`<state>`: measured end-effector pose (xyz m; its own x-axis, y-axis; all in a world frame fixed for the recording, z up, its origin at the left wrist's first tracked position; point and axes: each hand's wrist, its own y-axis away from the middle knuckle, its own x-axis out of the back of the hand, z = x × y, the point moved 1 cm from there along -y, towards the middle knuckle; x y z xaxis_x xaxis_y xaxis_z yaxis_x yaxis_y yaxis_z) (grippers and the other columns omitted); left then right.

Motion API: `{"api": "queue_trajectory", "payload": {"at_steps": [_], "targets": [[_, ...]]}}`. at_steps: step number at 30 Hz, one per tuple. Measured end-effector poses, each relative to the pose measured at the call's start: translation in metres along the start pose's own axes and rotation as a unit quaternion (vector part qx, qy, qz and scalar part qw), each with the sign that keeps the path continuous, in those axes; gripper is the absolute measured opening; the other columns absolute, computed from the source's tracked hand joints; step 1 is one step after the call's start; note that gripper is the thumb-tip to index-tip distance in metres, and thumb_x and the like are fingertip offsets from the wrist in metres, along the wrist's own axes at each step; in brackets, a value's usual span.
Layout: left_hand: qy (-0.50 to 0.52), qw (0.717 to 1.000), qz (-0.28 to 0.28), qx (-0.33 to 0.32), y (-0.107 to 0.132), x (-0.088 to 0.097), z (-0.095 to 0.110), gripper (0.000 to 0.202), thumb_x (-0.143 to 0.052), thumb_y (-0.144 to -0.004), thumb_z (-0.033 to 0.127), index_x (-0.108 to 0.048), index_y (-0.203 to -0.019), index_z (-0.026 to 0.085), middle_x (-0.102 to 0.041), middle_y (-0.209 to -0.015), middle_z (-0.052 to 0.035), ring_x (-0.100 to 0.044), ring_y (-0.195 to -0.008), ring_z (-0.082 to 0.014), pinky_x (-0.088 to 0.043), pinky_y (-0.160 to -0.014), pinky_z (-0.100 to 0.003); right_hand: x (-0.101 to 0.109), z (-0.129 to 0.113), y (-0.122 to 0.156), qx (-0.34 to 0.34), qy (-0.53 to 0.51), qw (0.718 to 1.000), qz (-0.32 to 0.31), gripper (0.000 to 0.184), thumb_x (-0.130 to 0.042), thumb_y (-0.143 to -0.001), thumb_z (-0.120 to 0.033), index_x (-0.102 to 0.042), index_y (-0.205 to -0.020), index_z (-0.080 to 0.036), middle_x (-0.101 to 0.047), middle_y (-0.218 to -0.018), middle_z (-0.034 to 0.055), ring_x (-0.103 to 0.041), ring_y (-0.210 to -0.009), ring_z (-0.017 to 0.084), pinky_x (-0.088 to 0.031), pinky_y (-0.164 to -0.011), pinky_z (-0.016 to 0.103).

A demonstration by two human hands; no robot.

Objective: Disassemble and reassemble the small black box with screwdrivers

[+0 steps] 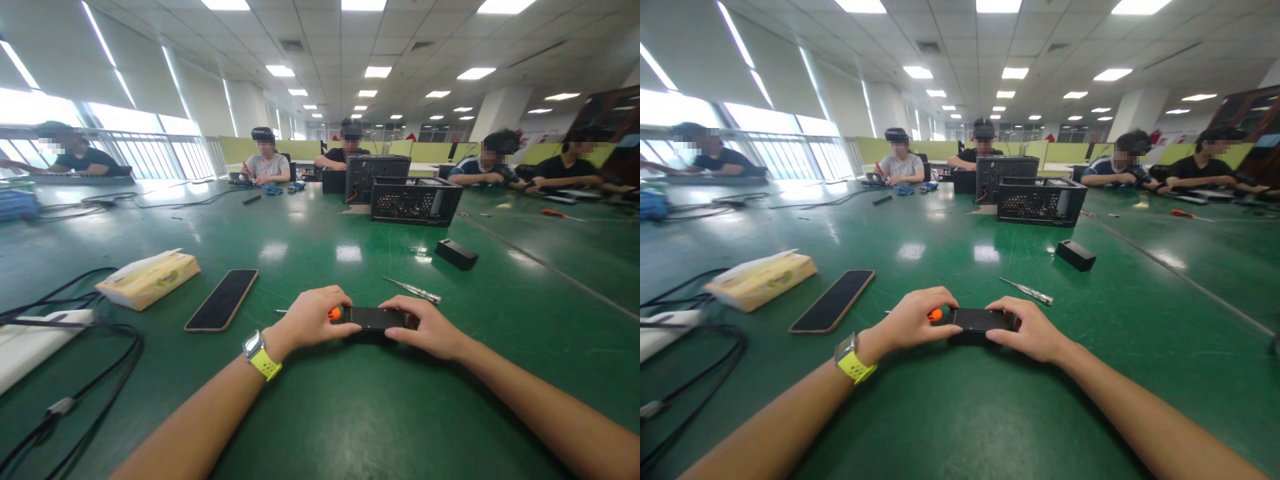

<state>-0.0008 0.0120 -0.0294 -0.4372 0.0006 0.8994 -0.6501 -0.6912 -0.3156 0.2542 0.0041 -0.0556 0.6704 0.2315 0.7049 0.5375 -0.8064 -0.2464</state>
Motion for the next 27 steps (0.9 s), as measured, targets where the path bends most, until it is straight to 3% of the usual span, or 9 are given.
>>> {"api": "queue_trajectory", "payload": {"at_steps": [23,27], "targets": [[-0.008,1.0,0.004,-0.003,0.0,-0.0007,0.0017,0.037,-0.062,-0.08,0.051,-0.064,-0.095,0.018,-0.065,-0.092,-0.0048,-0.062,-0.082,-0.0186,-0.049,-0.074,-0.028,-0.0018,0.0007,0.0003,-0.006,-0.005,1.0,0.013,0.039,-0.066,-0.081,-0.041,-0.064,-0.113,-0.02,-0.067,-0.101,0.0056,-0.06,-0.08,0.019,-0.045,-0.063,0.027],[0.003,1.0,0.016,-0.014,0.0008,-0.0002,0.0006,0.043,-0.064,-0.079,0.054,-0.064,-0.103,0.018,-0.065,-0.098,-0.006,-0.062,-0.086,-0.0198,-0.049,-0.077,-0.03,-0.0012,0.0013,0.0009,-0.006,-0.003,1.0,0.011,0.039,-0.066,-0.081,-0.04,-0.063,-0.113,-0.019,-0.067,-0.102,0.0057,-0.059,-0.08,0.018,-0.045,-0.063,0.027]]}}
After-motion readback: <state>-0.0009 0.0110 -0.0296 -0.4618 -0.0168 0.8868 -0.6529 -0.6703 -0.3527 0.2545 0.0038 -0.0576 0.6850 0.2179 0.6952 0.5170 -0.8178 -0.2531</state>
